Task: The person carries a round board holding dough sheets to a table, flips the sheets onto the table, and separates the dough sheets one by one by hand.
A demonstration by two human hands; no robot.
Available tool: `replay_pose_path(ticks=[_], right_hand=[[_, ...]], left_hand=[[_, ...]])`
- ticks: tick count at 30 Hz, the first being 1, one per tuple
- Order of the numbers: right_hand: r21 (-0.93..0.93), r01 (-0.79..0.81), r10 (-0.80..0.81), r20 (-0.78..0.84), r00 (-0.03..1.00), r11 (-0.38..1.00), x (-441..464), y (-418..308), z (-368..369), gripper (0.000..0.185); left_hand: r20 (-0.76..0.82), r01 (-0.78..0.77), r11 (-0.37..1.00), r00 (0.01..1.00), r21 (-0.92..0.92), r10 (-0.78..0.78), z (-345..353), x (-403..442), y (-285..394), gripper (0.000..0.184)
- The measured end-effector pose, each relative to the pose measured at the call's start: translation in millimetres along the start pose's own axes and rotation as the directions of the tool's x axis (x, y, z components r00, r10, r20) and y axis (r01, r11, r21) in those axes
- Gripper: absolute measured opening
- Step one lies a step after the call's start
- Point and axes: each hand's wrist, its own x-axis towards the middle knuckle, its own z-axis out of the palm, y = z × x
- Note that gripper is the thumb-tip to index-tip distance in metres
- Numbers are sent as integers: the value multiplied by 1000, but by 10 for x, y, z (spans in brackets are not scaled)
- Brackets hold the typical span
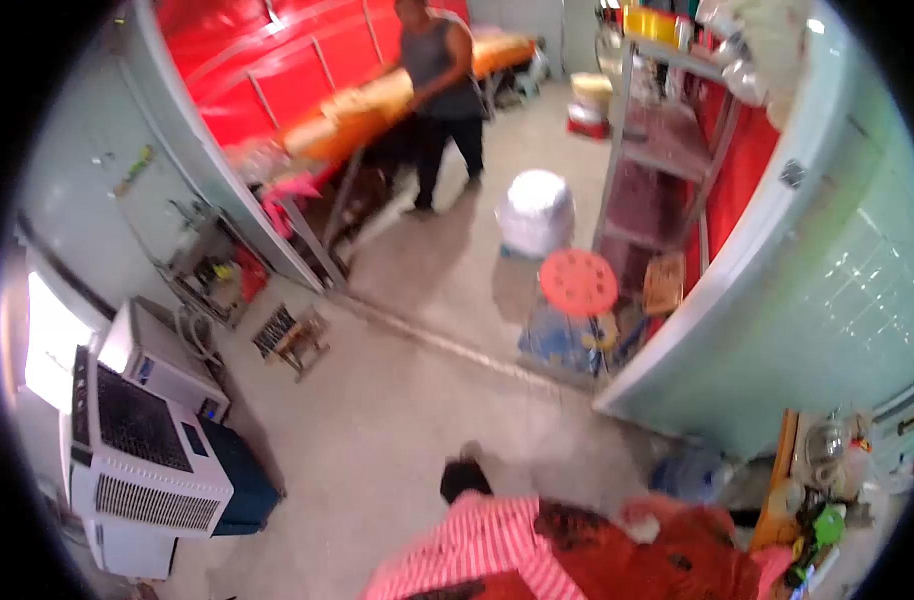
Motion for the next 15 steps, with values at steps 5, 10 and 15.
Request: replay_pose_path(ticks=[5, 10, 15], right_hand=[[246, -79, 116, -139, 983, 966, 382, -915, -591, 27], [491, -192, 350, -254, 902, 850, 568, -1544, -1338, 28], [452, -104, 272, -324, 906, 886, 1105, -1804, -2079, 23]], left_hand=[[120, -88, 966, 991, 244, 60, -217, 957, 470, 14], [210, -336, 790, 941, 513, 264, -369, 2130, 1336, 14], [309, -503, 427, 840, 752, 446, -560, 3049, 2038, 17]])
